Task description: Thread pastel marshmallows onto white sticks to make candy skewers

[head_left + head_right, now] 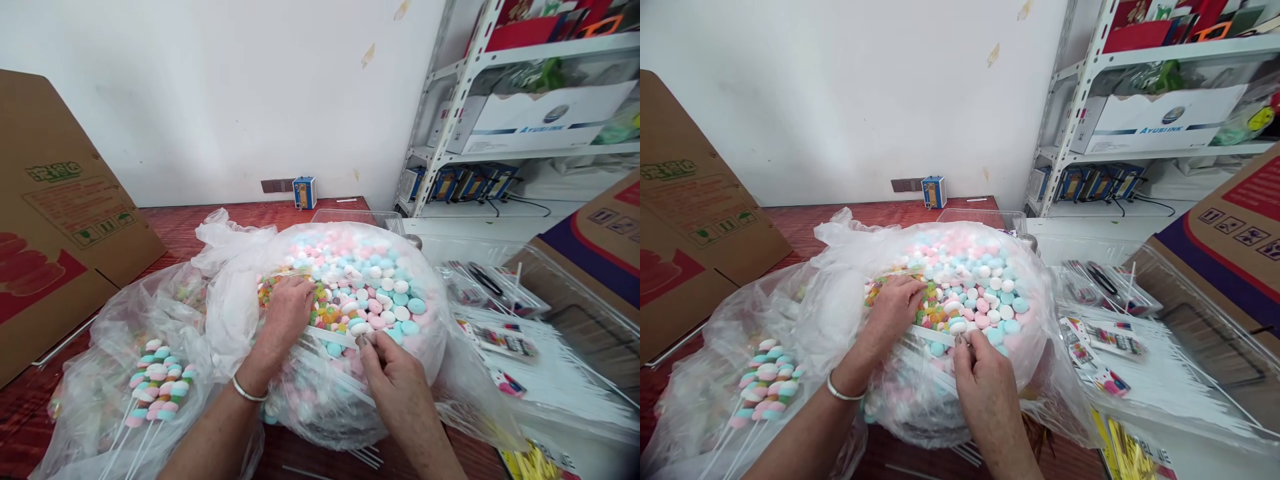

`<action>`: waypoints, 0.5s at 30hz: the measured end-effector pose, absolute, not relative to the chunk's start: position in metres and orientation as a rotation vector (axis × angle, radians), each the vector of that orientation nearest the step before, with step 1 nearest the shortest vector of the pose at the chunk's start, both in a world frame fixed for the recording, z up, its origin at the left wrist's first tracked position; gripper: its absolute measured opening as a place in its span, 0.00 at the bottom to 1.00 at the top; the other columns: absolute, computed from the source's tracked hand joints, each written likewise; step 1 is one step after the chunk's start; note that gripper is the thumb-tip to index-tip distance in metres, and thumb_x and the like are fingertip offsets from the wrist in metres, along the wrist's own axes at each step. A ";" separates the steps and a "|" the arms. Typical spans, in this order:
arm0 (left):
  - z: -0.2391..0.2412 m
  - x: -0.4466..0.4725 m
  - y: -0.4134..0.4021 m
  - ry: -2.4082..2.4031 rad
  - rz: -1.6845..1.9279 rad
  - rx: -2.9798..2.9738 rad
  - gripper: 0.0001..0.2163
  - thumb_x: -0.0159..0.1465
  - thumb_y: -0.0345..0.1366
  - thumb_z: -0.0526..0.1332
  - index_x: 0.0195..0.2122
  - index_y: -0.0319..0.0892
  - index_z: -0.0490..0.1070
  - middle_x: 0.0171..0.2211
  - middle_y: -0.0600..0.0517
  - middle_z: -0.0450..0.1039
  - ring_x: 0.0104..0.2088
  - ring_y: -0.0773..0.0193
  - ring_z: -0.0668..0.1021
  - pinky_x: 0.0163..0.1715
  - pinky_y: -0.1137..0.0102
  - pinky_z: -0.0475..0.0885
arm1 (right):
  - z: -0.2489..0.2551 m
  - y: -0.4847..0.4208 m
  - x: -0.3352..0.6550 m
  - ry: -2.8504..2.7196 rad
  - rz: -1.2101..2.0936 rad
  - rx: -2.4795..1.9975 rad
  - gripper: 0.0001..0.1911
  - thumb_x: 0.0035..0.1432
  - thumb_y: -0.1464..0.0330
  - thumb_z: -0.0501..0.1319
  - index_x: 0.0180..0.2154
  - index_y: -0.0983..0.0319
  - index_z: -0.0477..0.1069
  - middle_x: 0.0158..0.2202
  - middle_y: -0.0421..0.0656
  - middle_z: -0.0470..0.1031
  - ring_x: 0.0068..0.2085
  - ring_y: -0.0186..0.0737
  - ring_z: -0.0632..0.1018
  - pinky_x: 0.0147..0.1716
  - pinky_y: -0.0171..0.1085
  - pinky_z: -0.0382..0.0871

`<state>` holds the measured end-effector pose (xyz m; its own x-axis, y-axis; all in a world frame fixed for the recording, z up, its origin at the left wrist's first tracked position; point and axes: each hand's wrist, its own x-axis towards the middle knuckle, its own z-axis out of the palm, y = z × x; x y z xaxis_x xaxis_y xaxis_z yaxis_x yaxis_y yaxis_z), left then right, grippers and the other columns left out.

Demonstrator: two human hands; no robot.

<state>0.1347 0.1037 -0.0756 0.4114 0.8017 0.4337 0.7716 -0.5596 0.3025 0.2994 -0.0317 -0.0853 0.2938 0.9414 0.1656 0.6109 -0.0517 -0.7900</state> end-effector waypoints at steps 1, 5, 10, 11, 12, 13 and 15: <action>-0.075 0.136 0.105 1.462 0.811 2.609 0.08 0.65 0.29 0.58 0.38 0.41 0.78 0.39 0.44 0.78 0.44 0.52 0.75 0.47 0.59 0.68 | -0.085 -0.030 0.298 -1.428 0.513 -1.765 0.18 0.64 0.56 0.51 0.25 0.57 0.61 0.19 0.36 0.65 0.23 0.36 0.65 0.23 0.33 0.54; -0.073 0.143 0.104 1.459 0.709 2.683 0.07 0.65 0.29 0.59 0.32 0.42 0.76 0.35 0.45 0.77 0.43 0.51 0.74 0.45 0.59 0.67 | -0.084 -0.027 0.296 -1.477 0.495 -1.776 0.17 0.64 0.57 0.49 0.24 0.56 0.59 0.20 0.37 0.65 0.23 0.37 0.66 0.24 0.34 0.54; -0.072 0.144 0.104 1.387 0.854 2.577 0.06 0.62 0.26 0.59 0.33 0.41 0.75 0.35 0.46 0.77 0.41 0.53 0.75 0.44 0.60 0.68 | -0.082 -0.027 0.296 -1.490 0.493 -1.776 0.16 0.63 0.58 0.49 0.24 0.56 0.57 0.20 0.38 0.65 0.23 0.37 0.66 0.24 0.34 0.54; -0.071 0.143 0.104 1.362 0.934 2.473 0.06 0.62 0.27 0.59 0.35 0.41 0.75 0.36 0.47 0.78 0.41 0.55 0.76 0.44 0.61 0.69 | -0.082 -0.028 0.296 -1.495 0.506 -1.776 0.16 0.63 0.58 0.49 0.25 0.56 0.58 0.20 0.38 0.65 0.23 0.37 0.66 0.24 0.34 0.54; -0.071 0.143 0.104 1.332 1.004 2.337 0.06 0.62 0.28 0.60 0.37 0.42 0.76 0.37 0.47 0.78 0.40 0.56 0.77 0.43 0.62 0.70 | -0.081 -0.028 0.295 -1.501 0.519 -1.777 0.16 0.63 0.58 0.49 0.25 0.56 0.58 0.21 0.38 0.66 0.23 0.37 0.66 0.24 0.34 0.54; -0.070 0.143 0.103 1.293 1.049 2.184 0.06 0.62 0.30 0.61 0.39 0.42 0.76 0.37 0.48 0.79 0.39 0.57 0.78 0.43 0.63 0.71 | -0.081 -0.028 0.294 -1.506 0.530 -1.778 0.16 0.64 0.58 0.49 0.25 0.56 0.58 0.21 0.38 0.66 0.24 0.38 0.66 0.24 0.34 0.55; -0.067 0.145 0.100 1.194 1.052 1.894 0.07 0.61 0.33 0.62 0.40 0.42 0.77 0.37 0.48 0.80 0.37 0.58 0.80 0.40 0.65 0.73 | -0.080 -0.028 0.292 -1.515 0.545 -1.772 0.17 0.64 0.57 0.49 0.25 0.56 0.57 0.21 0.38 0.67 0.24 0.38 0.67 0.25 0.34 0.55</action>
